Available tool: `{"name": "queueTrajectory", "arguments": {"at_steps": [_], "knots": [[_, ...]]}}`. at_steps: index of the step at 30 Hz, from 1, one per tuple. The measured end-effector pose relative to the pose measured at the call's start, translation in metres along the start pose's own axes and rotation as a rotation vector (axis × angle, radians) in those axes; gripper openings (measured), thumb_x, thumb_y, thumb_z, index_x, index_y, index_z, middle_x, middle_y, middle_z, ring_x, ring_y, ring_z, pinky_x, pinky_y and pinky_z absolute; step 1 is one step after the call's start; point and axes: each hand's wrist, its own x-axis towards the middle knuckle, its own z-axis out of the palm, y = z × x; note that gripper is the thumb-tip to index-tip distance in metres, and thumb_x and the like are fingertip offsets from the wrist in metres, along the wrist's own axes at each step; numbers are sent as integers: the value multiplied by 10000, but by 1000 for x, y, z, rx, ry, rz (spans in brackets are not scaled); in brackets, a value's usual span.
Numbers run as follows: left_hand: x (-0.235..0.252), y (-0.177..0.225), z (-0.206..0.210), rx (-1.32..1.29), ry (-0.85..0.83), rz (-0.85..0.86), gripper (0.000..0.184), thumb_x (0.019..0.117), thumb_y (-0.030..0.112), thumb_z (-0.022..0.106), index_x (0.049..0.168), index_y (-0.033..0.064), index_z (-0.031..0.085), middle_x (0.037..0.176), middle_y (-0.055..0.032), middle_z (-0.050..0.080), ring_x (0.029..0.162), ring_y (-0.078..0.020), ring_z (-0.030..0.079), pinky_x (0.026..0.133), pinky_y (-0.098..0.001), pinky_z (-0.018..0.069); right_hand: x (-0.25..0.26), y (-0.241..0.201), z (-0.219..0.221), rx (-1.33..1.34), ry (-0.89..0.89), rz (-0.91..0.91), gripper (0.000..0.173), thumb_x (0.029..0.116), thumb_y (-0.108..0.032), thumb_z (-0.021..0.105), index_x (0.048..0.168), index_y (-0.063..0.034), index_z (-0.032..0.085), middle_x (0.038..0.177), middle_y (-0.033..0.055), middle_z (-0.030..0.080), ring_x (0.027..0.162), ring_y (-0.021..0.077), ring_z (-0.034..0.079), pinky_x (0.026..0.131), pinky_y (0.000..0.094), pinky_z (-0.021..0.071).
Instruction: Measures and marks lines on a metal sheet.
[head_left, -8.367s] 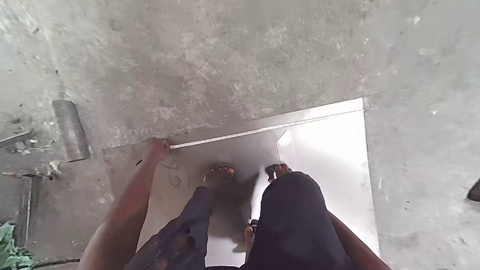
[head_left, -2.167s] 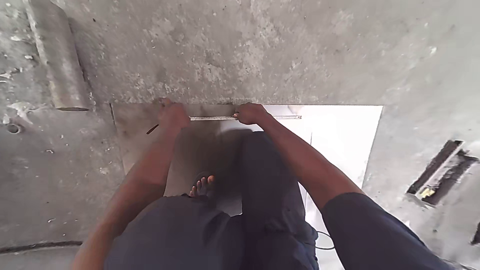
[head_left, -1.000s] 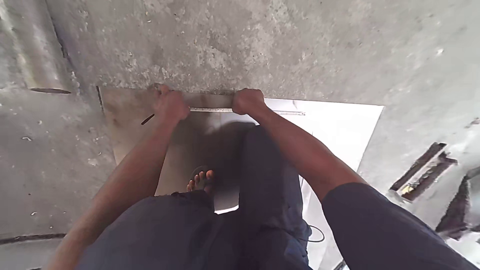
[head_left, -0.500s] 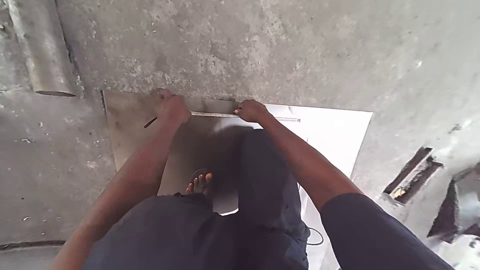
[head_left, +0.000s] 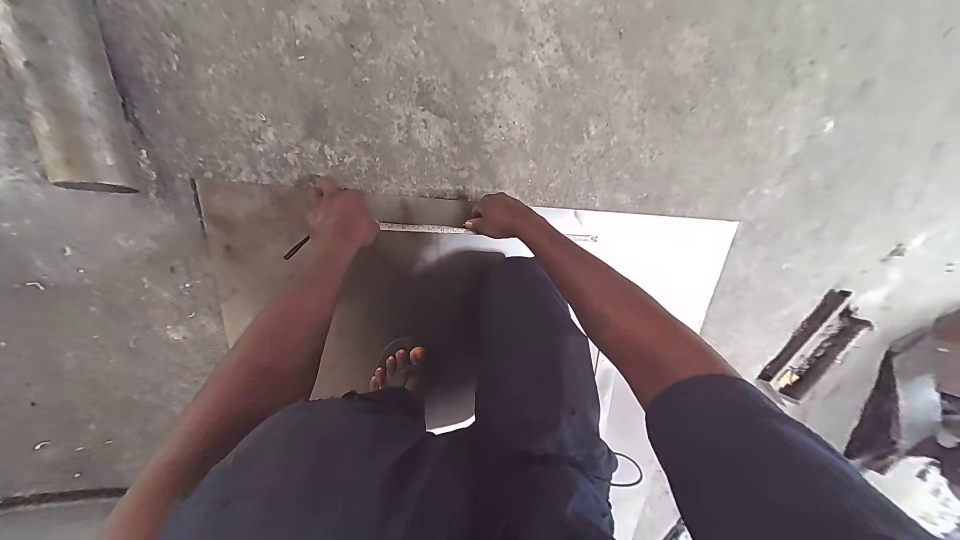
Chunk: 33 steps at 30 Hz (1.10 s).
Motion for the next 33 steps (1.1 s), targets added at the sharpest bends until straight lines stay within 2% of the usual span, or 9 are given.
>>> {"name": "queueTrajectory", "arguments": {"at_steps": [3, 5, 8, 10, 13, 17, 23, 28, 33], "knots": [[0, -1, 2, -5, 2, 0, 516, 845, 399, 779, 1259, 103, 690, 1479, -287, 474, 1380, -545, 418, 881, -749, 501, -10, -28, -5, -57, 9, 200, 397, 982, -474, 555, 1009, -119, 731, 1047, 167, 716, 1001, 387, 698, 731, 647, 545], [-2, 1, 0, 6, -11, -2, 538, 855, 407, 776, 1276, 86, 681, 1491, -297, 460, 1388, -557, 404, 881, -760, 497, -17, -51, -16, -55, 61, 355, 382, 900, -455, 599, 918, -84, 690, 1006, 190, 712, 947, 412, 700, 649, 650, 514], [-3, 4, -3, -3, -26, -1, 571, 844, 406, 791, 1285, 64, 671, 1503, -325, 430, 1393, -578, 379, 899, -779, 468, -27, -45, -42, 129, 382, 525, 342, 996, -316, 512, 1119, -37, 666, 1114, 221, 708, 1038, 431, 695, 750, 643, 542], [5, 0, -2, -38, -5, -12, 582, 830, 390, 797, 1294, 65, 663, 1512, -334, 409, 1389, -583, 375, 924, -801, 433, -25, -28, -68, 238, 563, 596, 384, 1072, -373, 401, 1203, -108, 645, 1154, 162, 715, 1087, 366, 704, 803, 602, 564], [7, 0, 14, 36, -40, 7, 589, 859, 432, 748, 1280, 33, 650, 1493, -325, 451, 1376, -553, 423, 966, -787, 417, -48, -20, -59, 240, 461, 493, 457, 1079, -451, 384, 1196, -114, 670, 1165, 173, 711, 1105, 389, 687, 820, 646, 540], [-2, 1, 3, 5, -18, 8, 584, 835, 382, 779, 1263, 6, 651, 1510, -336, 416, 1388, -576, 388, 918, -787, 452, -48, -14, -22, 229, 304, 355, 418, 1011, -502, 566, 1087, -110, 689, 1062, 167, 707, 1010, 386, 693, 758, 649, 546], [2, -4, 8, -13, 18, 14, 577, 798, 383, 805, 1281, 93, 677, 1483, -305, 456, 1364, -565, 421, 867, -776, 486, -36, -7, 7, 182, 173, 386, 582, 879, -622, 719, 1084, -79, 681, 1085, 186, 700, 1022, 399, 690, 760, 652, 555], [-2, -3, 0, -26, 16, 1, 556, 815, 368, 788, 1298, 116, 678, 1497, -280, 458, 1372, -547, 418, 864, -758, 494, -26, -16, 11, 147, 146, 445, 556, 904, -585, 708, 1150, -88, 679, 1131, 196, 704, 1058, 409, 692, 774, 659, 557], [0, -13, 4, -28, 38, 136, 535, 875, 409, 755, 1270, 56, 680, 1405, -259, 575, 1374, -496, 462, 1046, -703, 430, -25, -13, 10, 129, 149, 483, 576, 874, -611, 725, 1136, -98, 696, 1150, 197, 707, 1076, 421, 687, 778, 681, 544]]}}
